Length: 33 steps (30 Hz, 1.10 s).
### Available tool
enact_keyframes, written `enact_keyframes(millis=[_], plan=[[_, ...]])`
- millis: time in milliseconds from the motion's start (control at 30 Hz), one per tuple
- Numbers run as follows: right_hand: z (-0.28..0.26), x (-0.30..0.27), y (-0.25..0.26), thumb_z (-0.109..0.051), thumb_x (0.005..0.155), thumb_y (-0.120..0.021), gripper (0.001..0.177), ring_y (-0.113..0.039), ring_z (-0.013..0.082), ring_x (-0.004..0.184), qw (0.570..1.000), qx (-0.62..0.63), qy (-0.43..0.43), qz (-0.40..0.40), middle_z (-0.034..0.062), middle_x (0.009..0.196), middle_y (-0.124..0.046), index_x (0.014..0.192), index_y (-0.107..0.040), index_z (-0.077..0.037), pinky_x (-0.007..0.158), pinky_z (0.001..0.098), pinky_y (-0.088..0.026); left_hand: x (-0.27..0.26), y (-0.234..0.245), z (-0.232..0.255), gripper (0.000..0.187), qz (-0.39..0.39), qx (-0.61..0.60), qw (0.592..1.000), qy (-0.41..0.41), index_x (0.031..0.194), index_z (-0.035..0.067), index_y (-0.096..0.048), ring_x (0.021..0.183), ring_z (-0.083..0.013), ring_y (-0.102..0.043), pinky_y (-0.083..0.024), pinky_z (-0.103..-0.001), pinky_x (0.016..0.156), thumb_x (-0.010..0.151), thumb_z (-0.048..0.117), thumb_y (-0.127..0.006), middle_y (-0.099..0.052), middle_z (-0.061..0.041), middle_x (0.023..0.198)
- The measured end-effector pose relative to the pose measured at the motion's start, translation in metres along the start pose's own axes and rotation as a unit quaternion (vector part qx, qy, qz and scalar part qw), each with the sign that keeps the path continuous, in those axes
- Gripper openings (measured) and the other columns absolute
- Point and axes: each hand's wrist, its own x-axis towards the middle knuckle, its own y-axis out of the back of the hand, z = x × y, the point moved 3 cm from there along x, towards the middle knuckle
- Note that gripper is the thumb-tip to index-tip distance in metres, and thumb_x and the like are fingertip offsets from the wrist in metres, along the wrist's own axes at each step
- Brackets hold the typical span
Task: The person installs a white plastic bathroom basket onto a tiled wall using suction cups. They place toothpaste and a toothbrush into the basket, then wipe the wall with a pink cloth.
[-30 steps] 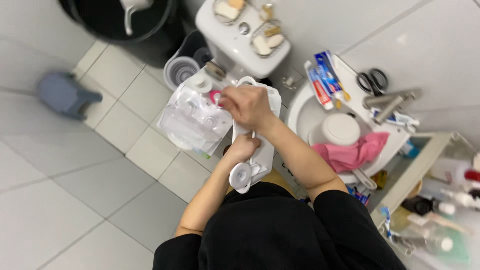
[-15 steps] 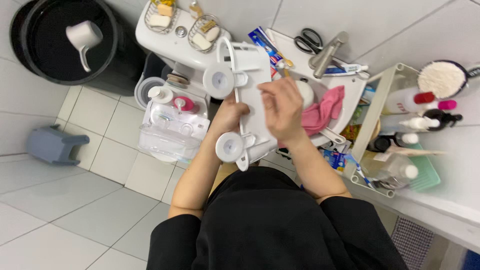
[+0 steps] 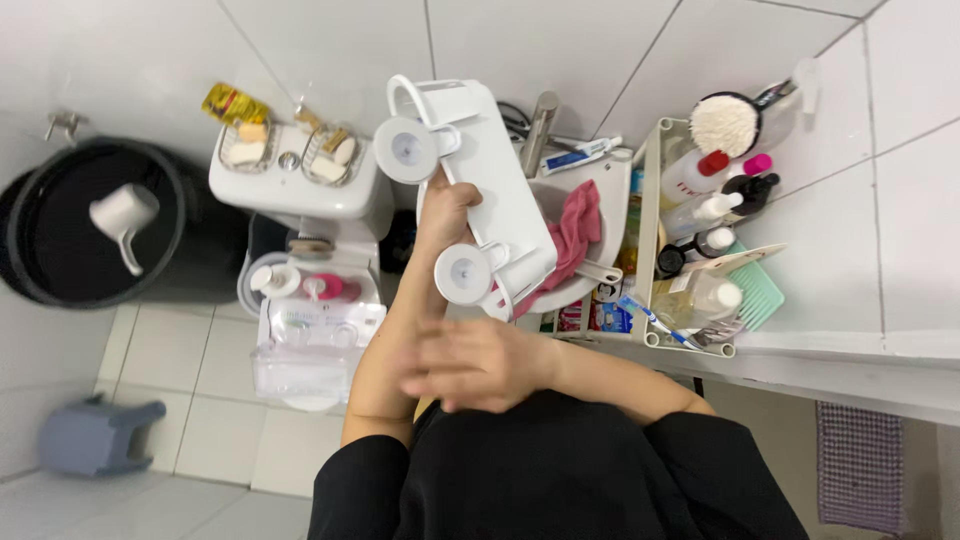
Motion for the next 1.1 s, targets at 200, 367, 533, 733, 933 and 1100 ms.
enact_keyframes(millis=[200, 367, 533, 733, 933, 1100], plan=[[0.018, -0.013, 0.057, -0.026, 0.087, -0.079, 0.059, -0.052, 0.0415, 0.125, 0.868, -0.33, -0.209, 0.306, 0.0201, 0.129, -0.055, 0.136, -0.053, -0.005, 0.111, 0.0546, -0.041, 0.037, -0.032, 0.018, 0.08, -0.012, -0.05, 0.998, -0.036, 0.143, 0.006, -0.039, 0.106, -0.0354, -0.064, -0.06, -0.046, 0.087, 0.066, -0.016, -0.041, -0.057, -0.019, 0.12], [0.066, -0.008, 0.092, -0.013, 0.075, -0.081, 0.065, -0.062, 0.0391, 0.12, 0.783, -0.383, -0.38, 0.311, 0.0195, 0.125, -0.066, 0.133, -0.058, 0.001, 0.106, 0.0512, -0.046, 0.062, -0.061, 0.02, 0.069, 0.015, -0.078, 0.995, -0.056, 0.134, 0.008, -0.038, 0.099, -0.0356, -0.064, -0.061, -0.048, 0.08, 0.069, -0.016, -0.041, -0.055, -0.019, 0.112], [0.099, -0.021, 0.117, 0.001, 0.074, -0.075, 0.053, -0.073, 0.032, 0.111, 0.773, -0.374, -0.38, 0.343, 0.0124, 0.12, -0.074, 0.126, -0.068, -0.005, 0.097, 0.0403, -0.059, 0.07, -0.077, 0.037, 0.065, -0.07, -0.091, 0.993, -0.039, 0.143, 0.009, -0.038, 0.119, -0.0298, -0.058, -0.054, -0.042, 0.096, 0.081, -0.01, -0.05, -0.048, -0.014, 0.133], [0.163, -0.069, 0.177, -0.005, 0.08, -0.084, 0.042, -0.073, 0.0105, 0.09, 0.713, -0.004, -0.512, 0.479, 0.0088, 0.104, -0.076, 0.118, -0.068, 0.002, 0.078, 0.0302, -0.061, 0.051, -0.056, 0.113, 0.07, -0.283, 0.116, 0.947, -0.1, 0.155, 0.014, -0.035, 0.143, -0.0234, -0.048, -0.044, -0.036, 0.115, 0.091, -0.003, -0.058, -0.038, -0.008, 0.16], [0.204, -0.1, 0.225, -0.008, 0.08, -0.085, 0.031, -0.071, 0.0151, 0.086, 0.725, -0.009, -0.613, 0.314, 0.0115, 0.098, -0.078, 0.107, -0.075, 0.004, 0.078, 0.0312, -0.056, 0.09, 0.024, 0.158, 0.057, -0.151, 0.405, 0.833, -0.346, 0.153, 0.014, -0.054, 0.143, -0.0253, -0.05, -0.044, -0.04, 0.115, 0.1, 0.016, -0.074, -0.054, -0.009, 0.154], [0.227, -0.104, 0.244, -0.007, 0.08, -0.083, 0.034, -0.071, 0.0138, 0.09, 0.748, 0.042, -0.582, 0.318, 0.01, 0.104, -0.078, 0.111, -0.074, 0.004, 0.084, 0.03, -0.055, 0.146, 0.039, 0.143, 0.118, -0.289, 0.312, 0.867, -0.258, 0.161, 0.008, -0.018, 0.153, -0.0312, -0.032, -0.036, -0.049, 0.125, 0.069, 0.028, -0.09, -0.033, -0.013, 0.162]])
